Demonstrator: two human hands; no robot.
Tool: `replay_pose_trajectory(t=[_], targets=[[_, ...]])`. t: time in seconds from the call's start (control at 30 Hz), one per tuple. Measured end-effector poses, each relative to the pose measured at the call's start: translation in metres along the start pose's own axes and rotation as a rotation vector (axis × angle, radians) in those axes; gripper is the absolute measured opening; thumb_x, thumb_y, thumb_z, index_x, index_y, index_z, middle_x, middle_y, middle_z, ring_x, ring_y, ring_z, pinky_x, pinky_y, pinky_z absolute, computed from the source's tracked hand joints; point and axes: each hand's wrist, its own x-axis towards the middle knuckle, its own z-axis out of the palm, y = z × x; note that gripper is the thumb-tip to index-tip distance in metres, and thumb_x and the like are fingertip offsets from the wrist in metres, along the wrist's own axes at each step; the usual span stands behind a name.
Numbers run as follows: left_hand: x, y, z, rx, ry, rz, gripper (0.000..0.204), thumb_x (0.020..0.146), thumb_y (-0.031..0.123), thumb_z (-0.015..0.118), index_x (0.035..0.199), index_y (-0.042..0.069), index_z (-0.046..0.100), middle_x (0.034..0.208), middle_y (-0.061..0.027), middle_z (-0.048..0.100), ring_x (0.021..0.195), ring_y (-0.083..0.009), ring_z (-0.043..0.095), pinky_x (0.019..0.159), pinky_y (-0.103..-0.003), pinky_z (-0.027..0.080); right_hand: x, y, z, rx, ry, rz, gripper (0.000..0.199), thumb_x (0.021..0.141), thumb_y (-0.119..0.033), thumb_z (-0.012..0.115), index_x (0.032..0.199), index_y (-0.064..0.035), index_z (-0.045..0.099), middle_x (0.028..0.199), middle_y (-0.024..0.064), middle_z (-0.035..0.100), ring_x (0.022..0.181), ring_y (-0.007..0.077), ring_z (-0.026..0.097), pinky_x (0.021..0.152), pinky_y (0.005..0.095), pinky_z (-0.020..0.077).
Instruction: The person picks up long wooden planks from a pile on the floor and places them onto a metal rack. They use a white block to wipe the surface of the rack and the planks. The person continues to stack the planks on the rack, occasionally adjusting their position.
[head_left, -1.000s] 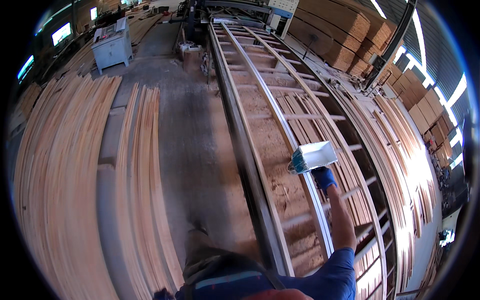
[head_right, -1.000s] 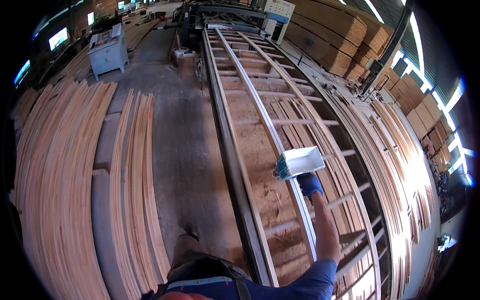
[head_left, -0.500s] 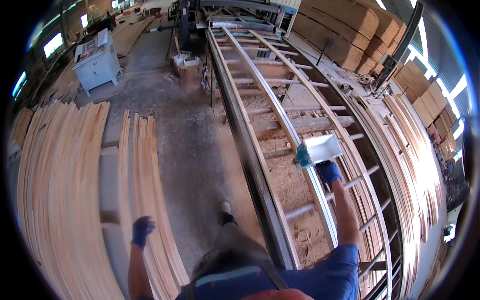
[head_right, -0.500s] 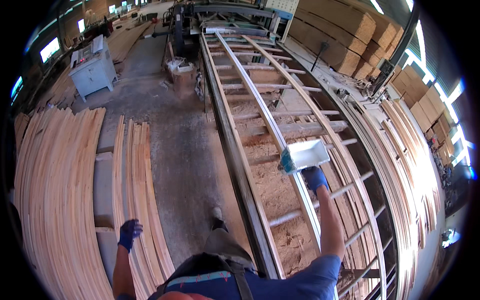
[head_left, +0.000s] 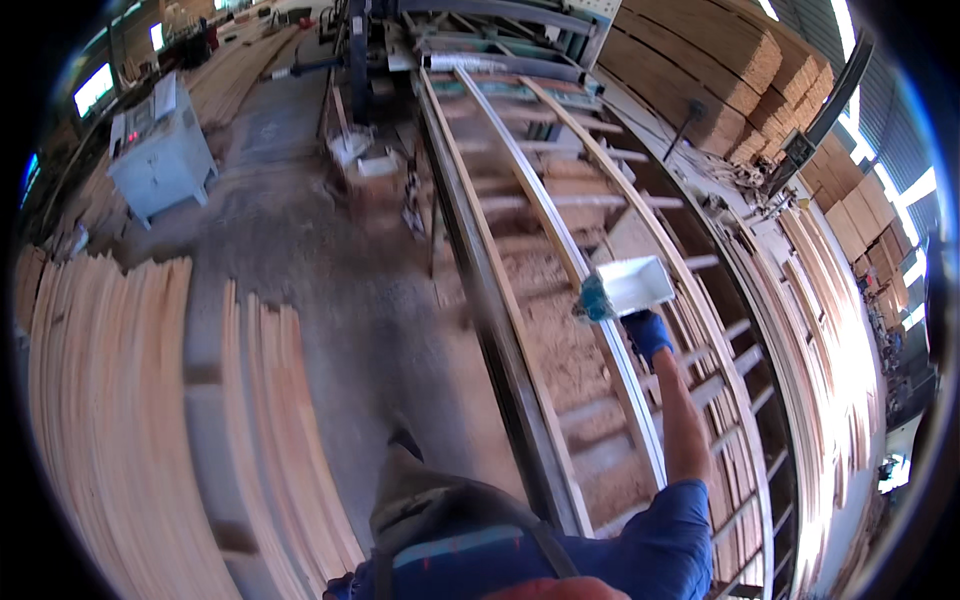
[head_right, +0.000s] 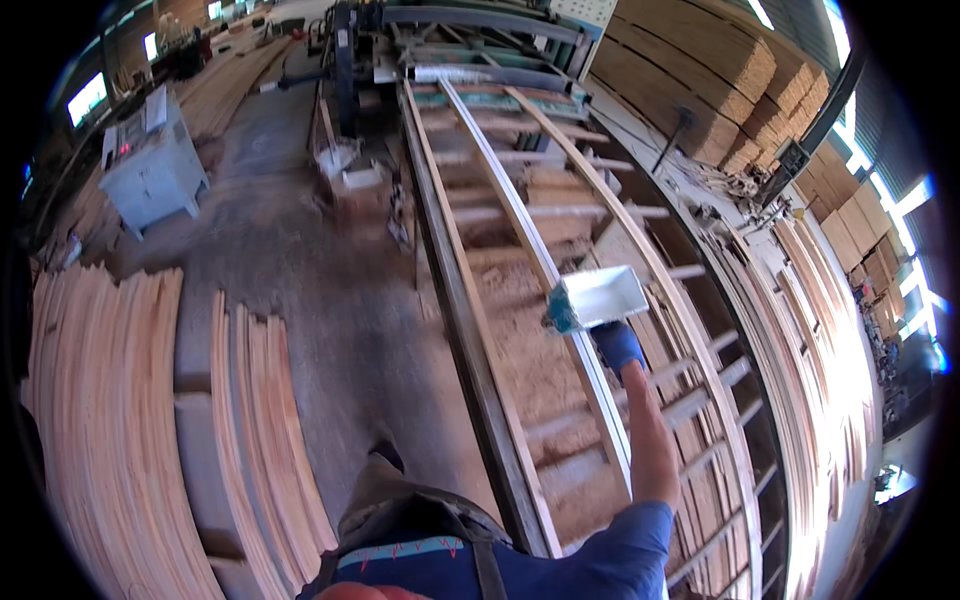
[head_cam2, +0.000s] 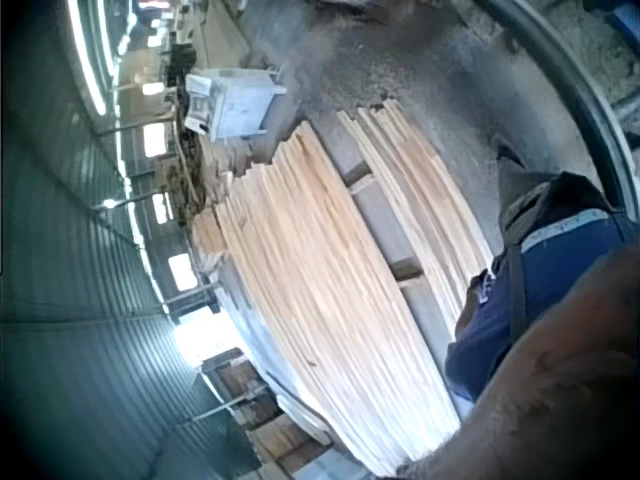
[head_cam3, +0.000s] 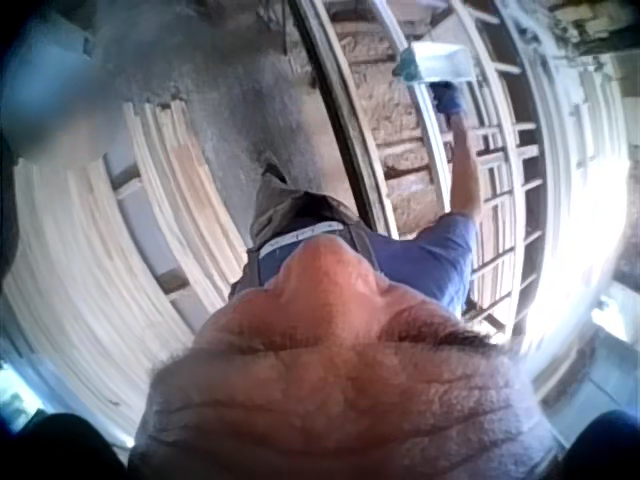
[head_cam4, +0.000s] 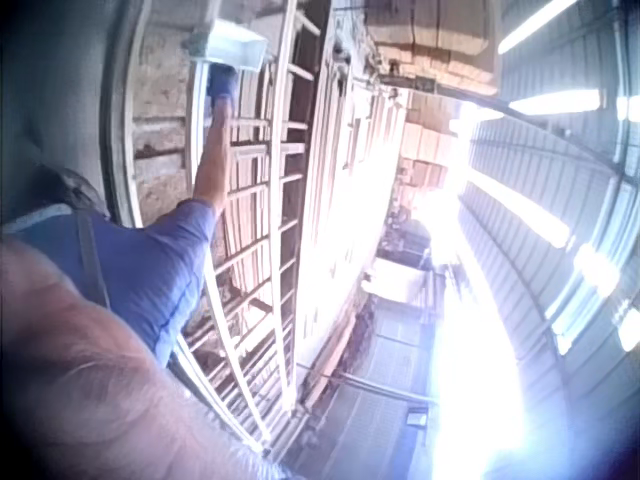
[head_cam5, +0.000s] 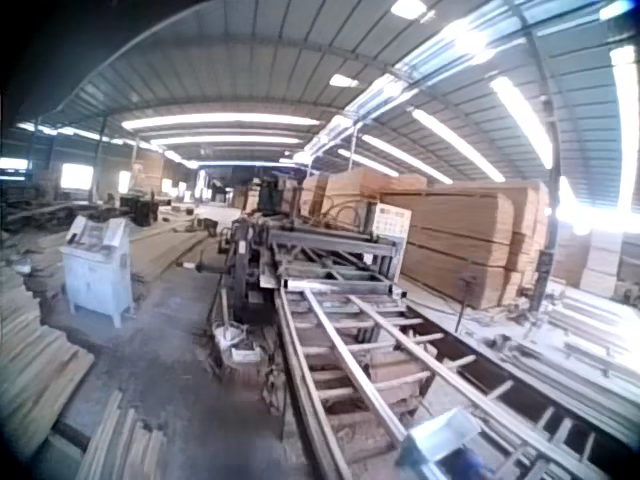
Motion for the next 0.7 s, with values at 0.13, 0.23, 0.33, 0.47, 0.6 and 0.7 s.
replay_pose_trajectory(t=[0.13, 0.23, 0.33, 0.47, 0.6, 0.7], targets=[[0.127, 0.035, -0.204, -0.817, -0.049, -0.268, 0.027, 0.098, 0.034, 0.046, 0.094, 0.012, 0.061, 0.088, -0.0086, 0.071, 0.067, -0.0188, 0.067, 0.055, -0.038, 0.051, 0.128, -0.05, 0.035, -0.051, 0.016, -0.066, 0.046, 0.088, -0.05, 0.062, 0.103, -0.0063, 0.069, 0.075, 0.0164, 0.068, 0.062, 0.0281, 0.068, 0.055, 0.042, 0.0532], [0.229, 0.114, -0.394, -0.774, 0.236, 0.177, 0.02, 0.096, 0.028, 0.059, 0.096, 0.009, 0.065, 0.087, -0.0097, 0.07, 0.071, -0.021, 0.068, 0.061, -0.035, 0.054, 0.207, -0.149, 0.057, 0.024, -0.068, 0.115, 0.049, 0.088, -0.053, 0.059, 0.105, -0.0092, 0.072, 0.094, 0.0215, 0.071, 0.084, 0.0398, 0.069, 0.068, 0.0476, 0.0552], [0.308, 0.274, -0.557, -0.212, 0.488, 0.725, 0.022, 0.092, 0.024, 0.066, 0.1, 0.004, 0.069, 0.092, -0.0088, 0.071, 0.085, -0.0212, 0.069, 0.078, -0.034, 0.055, 0.309, -0.164, 0.076, -0.067, -0.003, -0.031, 0.053, 0.088, -0.055, 0.059, 0.11, -0.0082, 0.07, 0.105, 0.0245, 0.069, 0.103, 0.0428, 0.063, 0.083, 0.0484, 0.0523], [0.334, 0.511, -0.671, 0.102, 0.547, 1.109, 0.035, 0.084, 0.029, 0.074, 0.111, 0.007, 0.069, 0.106, -0.012, 0.07, 0.097, -0.0307, 0.067, 0.09, -0.038, 0.053, 0.44, -0.224, 0.122, -0.085, 0.151, -0.177, 0.049, 0.087, -0.047, 0.065, 0.109, -0.0037, 0.07, 0.097, 0.0216, 0.072, 0.098, 0.0314, 0.07, 0.08, 0.0425, 0.0533], [0.352, 0.7, -0.732, 0.28, 0.378, 1.346, 0.054, 0.082, 0.039, 0.073, 0.126, 0.009, 0.063, 0.113, -0.0159, 0.069, 0.1, -0.0349, 0.066, 0.092, -0.043, 0.051, 0.563, -0.341, 0.146, -0.077, 0.07, -0.148, 0.05, 0.088, -0.05, 0.061, 0.11, -0.0054, 0.07, 0.095, 0.0246, 0.07, 0.095, 0.0387, 0.068, 0.081, 0.046, 0.0524], [0.391, 0.802, -0.758, 0.36, 0.26, 1.577, 0.057, 0.084, 0.04, 0.069, 0.13, 0.009, 0.059, 0.112, -0.0182, 0.068, 0.101, -0.0368, 0.065, 0.09, -0.045, 0.05, 0.663, -0.373, 0.164, -0.06, 0.15, -0.116, 0.05, 0.086, -0.051, 0.063, 0.108, -0.0061, 0.07, 0.095, 0.0242, 0.07, 0.094, 0.0387, 0.068, 0.081, 0.0475, 0.0524]])
